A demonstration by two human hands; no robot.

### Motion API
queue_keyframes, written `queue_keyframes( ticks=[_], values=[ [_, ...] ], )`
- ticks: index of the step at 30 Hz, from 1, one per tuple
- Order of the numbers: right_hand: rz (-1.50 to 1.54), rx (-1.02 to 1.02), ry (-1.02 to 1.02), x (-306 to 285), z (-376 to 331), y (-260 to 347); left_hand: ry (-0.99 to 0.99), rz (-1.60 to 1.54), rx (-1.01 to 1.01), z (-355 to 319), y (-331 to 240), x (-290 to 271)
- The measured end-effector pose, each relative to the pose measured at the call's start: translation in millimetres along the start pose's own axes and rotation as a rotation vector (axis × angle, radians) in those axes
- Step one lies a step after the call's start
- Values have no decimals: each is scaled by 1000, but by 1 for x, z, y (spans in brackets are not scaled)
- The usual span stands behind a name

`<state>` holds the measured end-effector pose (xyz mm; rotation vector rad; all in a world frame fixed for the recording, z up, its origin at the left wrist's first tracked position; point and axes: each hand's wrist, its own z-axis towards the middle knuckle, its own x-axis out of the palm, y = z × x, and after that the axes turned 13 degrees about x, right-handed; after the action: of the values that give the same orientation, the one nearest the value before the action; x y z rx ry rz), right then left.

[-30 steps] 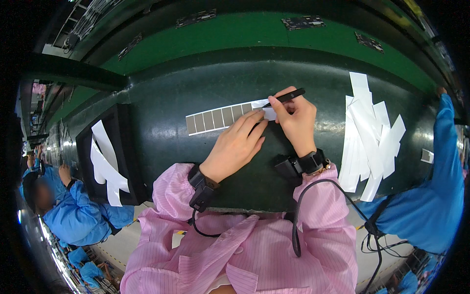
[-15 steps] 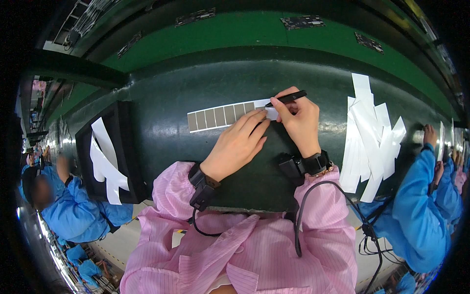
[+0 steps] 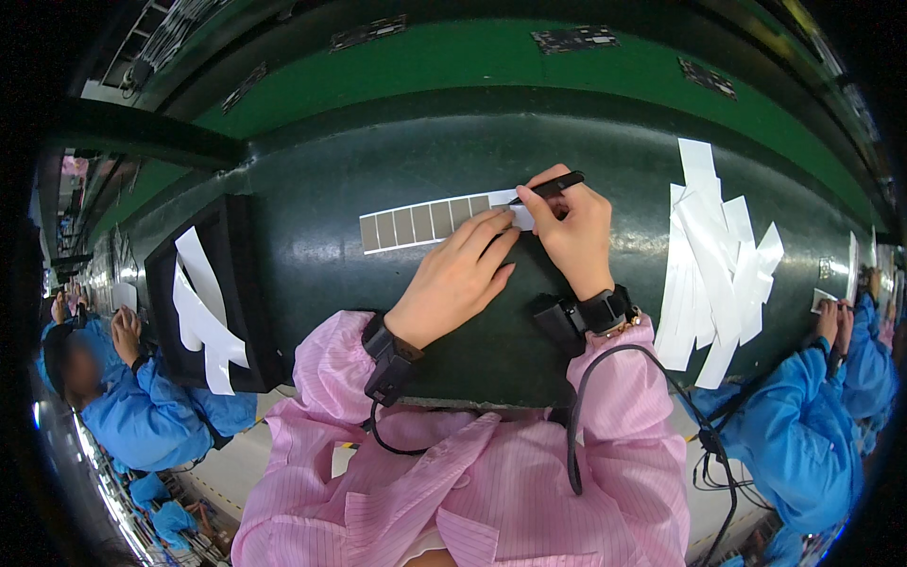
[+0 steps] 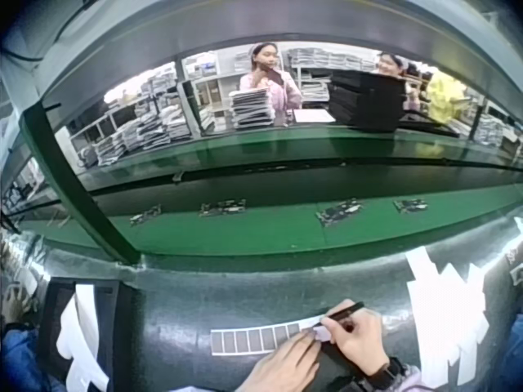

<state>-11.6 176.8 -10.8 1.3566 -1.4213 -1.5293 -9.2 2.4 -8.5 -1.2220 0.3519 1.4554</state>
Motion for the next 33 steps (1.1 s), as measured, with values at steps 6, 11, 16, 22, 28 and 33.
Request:
queue_keyframes(
  ticks=[6, 11, 16, 22, 28, 33],
  values=[
    [59, 22, -20, 2, -1, 4, -9, -13, -3, 2, 1, -1],
    [114, 4, -19, 3, -1, 3, -19, -14, -11, 2, 1, 0],
    [231, 37, -44, -5, 1, 0, -5, -10, -17, -1, 1, -2],
    [393, 69, -144, -31, 13, -8, 4, -125, -4, 20, 15, -16],
    [451, 53, -230, -51, 21, -10, -112, 140, 87, 127, 98, -8],
    [517, 65, -247, -46, 21, -13, -313, 323, -31, 180, 184, 39]
  ],
)
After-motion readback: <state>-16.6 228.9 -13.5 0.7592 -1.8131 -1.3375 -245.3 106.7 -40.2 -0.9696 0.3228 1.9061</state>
